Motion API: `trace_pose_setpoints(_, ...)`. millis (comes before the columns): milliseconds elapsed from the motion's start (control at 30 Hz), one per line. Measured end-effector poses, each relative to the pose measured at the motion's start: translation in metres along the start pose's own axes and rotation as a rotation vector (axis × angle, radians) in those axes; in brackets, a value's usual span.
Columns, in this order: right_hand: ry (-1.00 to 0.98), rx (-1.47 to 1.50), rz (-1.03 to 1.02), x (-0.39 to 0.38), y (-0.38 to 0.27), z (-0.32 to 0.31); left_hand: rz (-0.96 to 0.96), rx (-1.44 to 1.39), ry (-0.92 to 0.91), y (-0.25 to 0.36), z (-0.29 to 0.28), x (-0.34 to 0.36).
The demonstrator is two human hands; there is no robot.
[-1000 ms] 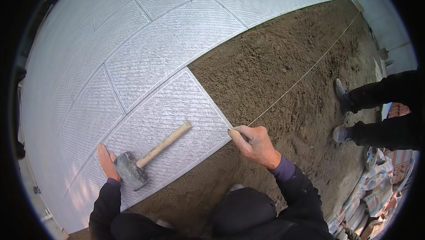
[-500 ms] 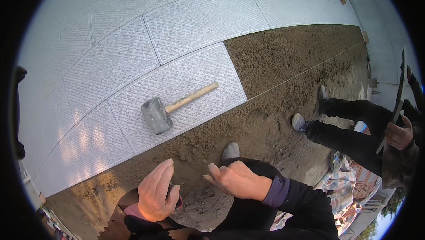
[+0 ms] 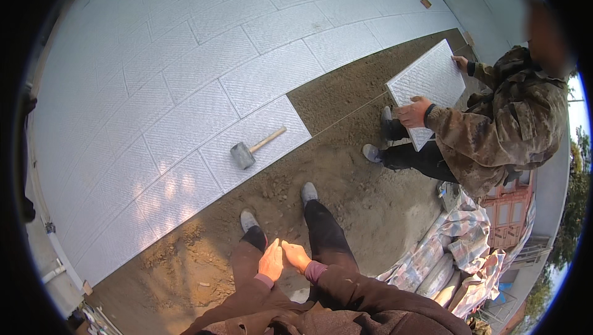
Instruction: The person places white tiles onto a prepared sand bed, tapping each tile with a rubber mallet to level it. They spread sand with a notched trowel, measure the area with a tape measure, and use a laser level to align the tiles.
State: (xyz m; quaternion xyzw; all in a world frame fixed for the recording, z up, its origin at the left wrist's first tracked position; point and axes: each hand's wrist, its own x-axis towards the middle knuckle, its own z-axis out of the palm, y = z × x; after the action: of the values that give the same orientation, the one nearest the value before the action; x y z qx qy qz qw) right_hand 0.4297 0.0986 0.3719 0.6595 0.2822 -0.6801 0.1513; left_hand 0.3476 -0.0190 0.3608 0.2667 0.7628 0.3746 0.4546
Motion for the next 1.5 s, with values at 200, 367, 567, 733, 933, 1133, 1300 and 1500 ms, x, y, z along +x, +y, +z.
trace_pose_setpoints(200,-0.488,-0.553,-0.223,-0.13,0.024,-0.006,-0.571,-0.537,0.362,-0.063,-0.067,-0.108)
trace_pose_setpoints(367,-0.342,-0.699,-0.269,-0.161,0.004,-0.102,-0.871,-0.676,0.761,-0.084,-0.069,-0.262)
trace_pose_setpoints(567,-0.058,-0.449,-0.316,-0.178,0.017,-0.32,-1.127,0.186,0.353,-0.001,0.082,-0.43)
trace_pose_setpoints(733,0.403,-0.157,-0.083,-0.202,0.092,-0.521,-1.097,-0.208,0.487,0.076,0.16,-0.432)
trace_pose_setpoints(933,0.609,-0.305,-0.064,-0.219,0.211,-0.652,-1.021,-0.471,0.608,0.133,0.181,-0.423)
trace_pose_setpoints(1133,0.595,-0.891,-0.147,-0.217,0.197,-0.646,-0.998,-0.498,0.595,0.153,0.209,-0.42)
trace_pose_setpoints(1300,0.38,-0.516,-0.32,-0.265,0.144,-0.61,-0.997,-0.508,0.57,0.151,0.228,-0.425)
trace_pose_setpoints(1500,0.328,-0.517,-0.367,-0.286,0.12,-0.599,-0.995,-0.525,0.56,0.143,0.24,-0.429)
